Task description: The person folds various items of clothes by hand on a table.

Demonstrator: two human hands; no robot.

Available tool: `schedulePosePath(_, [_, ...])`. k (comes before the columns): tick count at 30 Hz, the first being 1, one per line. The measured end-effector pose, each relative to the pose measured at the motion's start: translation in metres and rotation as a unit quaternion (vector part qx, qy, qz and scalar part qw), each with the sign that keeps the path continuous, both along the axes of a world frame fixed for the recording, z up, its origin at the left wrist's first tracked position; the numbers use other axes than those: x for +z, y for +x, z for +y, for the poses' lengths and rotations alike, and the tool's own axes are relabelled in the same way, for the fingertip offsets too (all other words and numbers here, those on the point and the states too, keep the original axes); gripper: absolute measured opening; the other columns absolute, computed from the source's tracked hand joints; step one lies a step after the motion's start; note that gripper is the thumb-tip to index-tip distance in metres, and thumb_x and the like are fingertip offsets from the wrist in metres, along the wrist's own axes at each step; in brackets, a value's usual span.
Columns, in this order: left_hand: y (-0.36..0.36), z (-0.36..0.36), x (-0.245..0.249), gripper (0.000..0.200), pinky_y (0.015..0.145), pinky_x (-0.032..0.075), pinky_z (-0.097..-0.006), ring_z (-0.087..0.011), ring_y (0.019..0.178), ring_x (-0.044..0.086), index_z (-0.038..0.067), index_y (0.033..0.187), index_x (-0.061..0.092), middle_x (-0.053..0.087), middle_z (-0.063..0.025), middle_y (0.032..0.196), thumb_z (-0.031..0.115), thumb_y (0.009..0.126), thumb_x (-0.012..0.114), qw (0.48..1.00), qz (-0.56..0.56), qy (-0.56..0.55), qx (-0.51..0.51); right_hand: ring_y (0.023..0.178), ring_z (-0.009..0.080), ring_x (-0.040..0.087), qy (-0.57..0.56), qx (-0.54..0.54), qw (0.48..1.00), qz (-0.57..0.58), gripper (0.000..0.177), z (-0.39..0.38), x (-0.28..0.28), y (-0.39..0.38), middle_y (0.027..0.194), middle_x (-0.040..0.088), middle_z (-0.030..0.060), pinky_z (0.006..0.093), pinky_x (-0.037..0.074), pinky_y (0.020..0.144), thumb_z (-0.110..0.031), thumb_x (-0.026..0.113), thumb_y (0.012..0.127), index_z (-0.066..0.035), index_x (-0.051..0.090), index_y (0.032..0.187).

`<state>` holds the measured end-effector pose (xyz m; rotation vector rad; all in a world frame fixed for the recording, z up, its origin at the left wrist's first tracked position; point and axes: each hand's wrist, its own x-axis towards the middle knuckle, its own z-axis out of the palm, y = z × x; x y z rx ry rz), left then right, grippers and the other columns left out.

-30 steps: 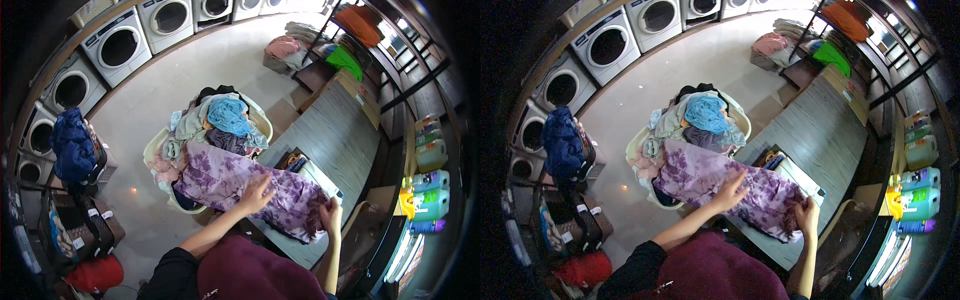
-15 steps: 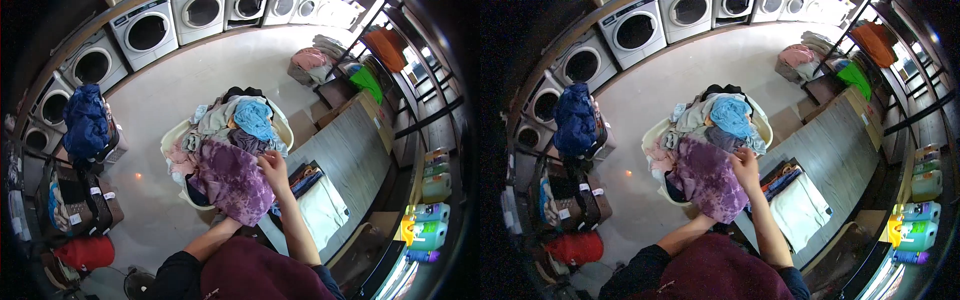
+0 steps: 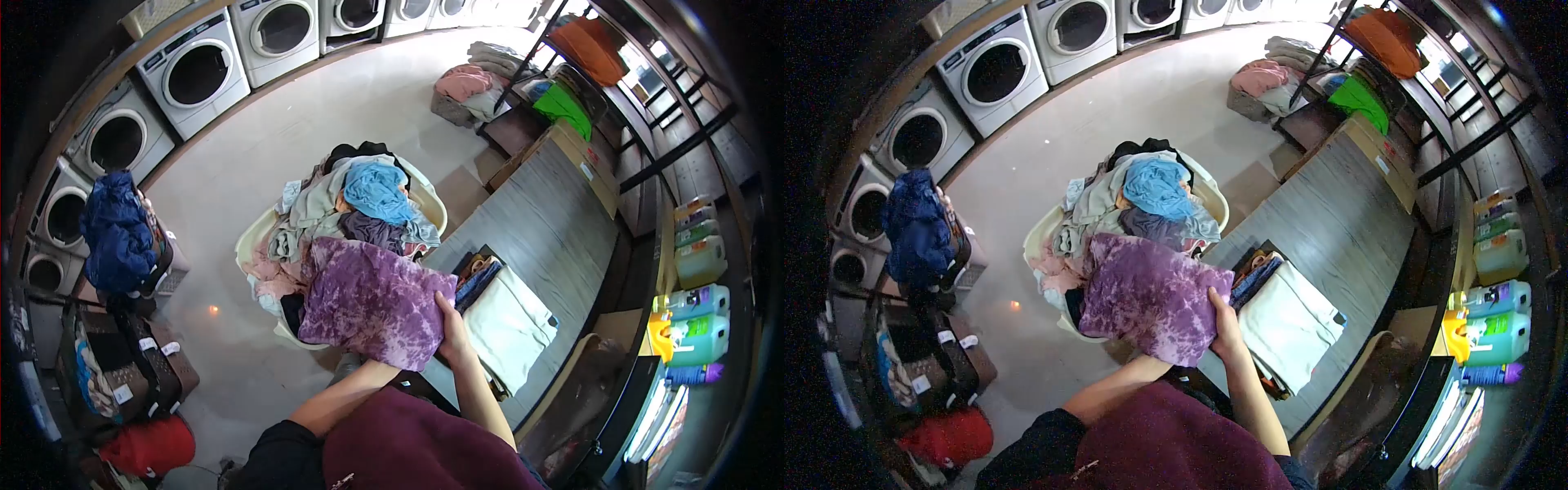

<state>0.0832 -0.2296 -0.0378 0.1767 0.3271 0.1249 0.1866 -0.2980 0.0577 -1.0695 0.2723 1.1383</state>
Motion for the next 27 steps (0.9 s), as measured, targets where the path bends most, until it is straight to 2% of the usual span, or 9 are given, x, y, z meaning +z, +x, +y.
schedulePosePath(8, [-0.076, 0.001, 0.033, 0.05, 0.1, 0.045, -0.0403, -0.0279, 0.115, 0.058, -0.003, 0.126, 0.054, 0.06, -0.0181, 0.123, 0.038, 0.104, 0.037, 0.975, 0.021, -0.085, -0.204, 0.086, 0.0154, 0.062, -0.09, -0.018, 0.974, -0.205, 0.043, 0.0, -0.048, 0.016, 0.101, 0.066, 0.0079, 0.0304, 0.051, 0.08, -0.037, 0.049, 0.102, 0.003, 0.059, 0.116])
schedulePosePath(10, [-0.108, 0.018, 0.042, 0.05, 0.099, 0.047, -0.0395, -0.0273, 0.113, 0.06, -0.004, 0.125, 0.056, 0.062, -0.0183, 0.121, 0.038, 0.104, 0.037, 0.943, 0.062, 0.032, -0.324, 0.084, 0.0135, 0.06, -0.129, 0.017, 0.941, -0.313, 0.044, 0.008, -0.038, 0.02, 0.096, 0.066, 0.0065, 0.0297, 0.049, 0.077, -0.037, 0.049, 0.102, 0.004, 0.061, 0.112])
schedulePosePath(11, [-0.119, 0.024, 0.043, 0.055, 0.081, 0.055, -0.0306, -0.0263, 0.097, 0.068, -0.003, 0.119, 0.06, 0.069, -0.0182, 0.097, 0.045, 0.103, 0.038, 0.919, 0.132, 0.168, -0.331, 0.083, 0.0126, 0.059, -0.148, 0.034, 0.918, -0.366, 0.044, 0.013, -0.03, 0.023, 0.093, 0.065, 0.0058, 0.0293, 0.049, 0.076, -0.037, 0.049, 0.102, 0.005, 0.062, 0.109])
schedulePosePath(15, [-0.134, 0.072, 0.065, 0.051, 0.078, 0.053, -0.0384, -0.0279, 0.096, 0.066, -0.003, 0.106, 0.063, 0.065, -0.0104, 0.081, 0.042, 0.102, 0.039, 0.963, 0.252, 0.088, -0.042, 0.074, 0.0131, 0.055, -0.131, 0.133, 0.839, -0.512, 0.041, 0.034, 0.027, 0.021, 0.075, 0.064, 0.0163, 0.0331, 0.047, 0.07, -0.033, 0.05, 0.102, 0.007, 0.06, 0.103])
schedulePosePath(18, [-0.095, 0.076, 0.113, 0.048, 0.087, 0.051, -0.0396, -0.0301, 0.104, 0.063, -0.003, 0.111, 0.06, 0.065, -0.0151, 0.1, 0.04, 0.101, 0.042, 0.959, 0.283, -0.002, 0.007, 0.064, 0.0276, 0.057, -0.03, 0.247, 0.784, -0.569, 0.033, 0.038, 0.1, -0.005, 0.079, 0.062, 0.0263, 0.0397, 0.048, 0.07, -0.028, 0.054, 0.1, 0.005, 0.06, 0.099])
schedulePosePath(19, [-0.09, 0.078, 0.104, 0.048, 0.095, 0.045, -0.0407, -0.0289, 0.114, 0.056, -0.001, 0.121, 0.053, 0.057, -0.0149, 0.114, 0.041, 0.1, 0.043, 0.95, 0.229, 0.212, 0.007, 0.068, 0.0385, 0.059, -0.015, 0.334, 0.755, -0.565, 0.029, 0.031, 0.135, -0.015, 0.083, 0.062, 0.0276, 0.0417, 0.049, 0.071, -0.027, 0.056, 0.098, 0.003, 0.06, 0.099])
schedulePosePath(21, [-0.068, 0.083, 0.094, 0.049, 0.097, 0.044, -0.0411, -0.0288, 0.116, 0.054, 0.0, 0.123, 0.052, 0.056, -0.0147, 0.117, 0.042, 0.1, 0.042, 0.925, 0.141, 0.351, 0.04, 0.079, 0.0451, 0.06, 0.031, 0.457, 0.622, -0.636, 0.02, 0.018, 0.171, -0.027, 0.083, 0.062, 0.0252, 0.0459, 0.049, 0.07, -0.019, 0.055, 0.095, -0.001, 0.058, 0.102])
schedulePosePath(23, [-0.047, 0.084, 0.089, 0.05, 0.098, 0.043, -0.0416, -0.0287, 0.117, 0.053, 0.0, 0.125, 0.051, 0.055, -0.0146, 0.12, 0.042, 0.1, 0.041, 0.96, 0.088, 0.26, 0.043, 0.079, 0.0367, 0.066, 0.041, 0.522, 0.514, -0.679, 0.029, -0.004, 0.162, -0.034, 0.09, 0.068, 0.0203, 0.0425, 0.053, 0.071, -0.027, 0.063, 0.089, -0.005, 0.062, 0.109])
schedulePosePath(27, [0.014, 0.067, 0.085, 0.053, 0.102, 0.04, -0.0426, -0.0284, 0.121, 0.05, 0.001, 0.129, 0.048, 0.052, -0.0142, 0.126, 0.044, 0.1, 0.04, 0.974, -0.002, 0.225, -0.005, 0.091, 0.0305, 0.068, -0.113, 0.523, 0.49, -0.688, 0.043, -0.068, 0.181, -0.023, 0.11, 0.069, 0.0129, 0.039, 0.056, 0.079, -0.005, 0.06, 0.079, -0.008, 0.061, 0.122])
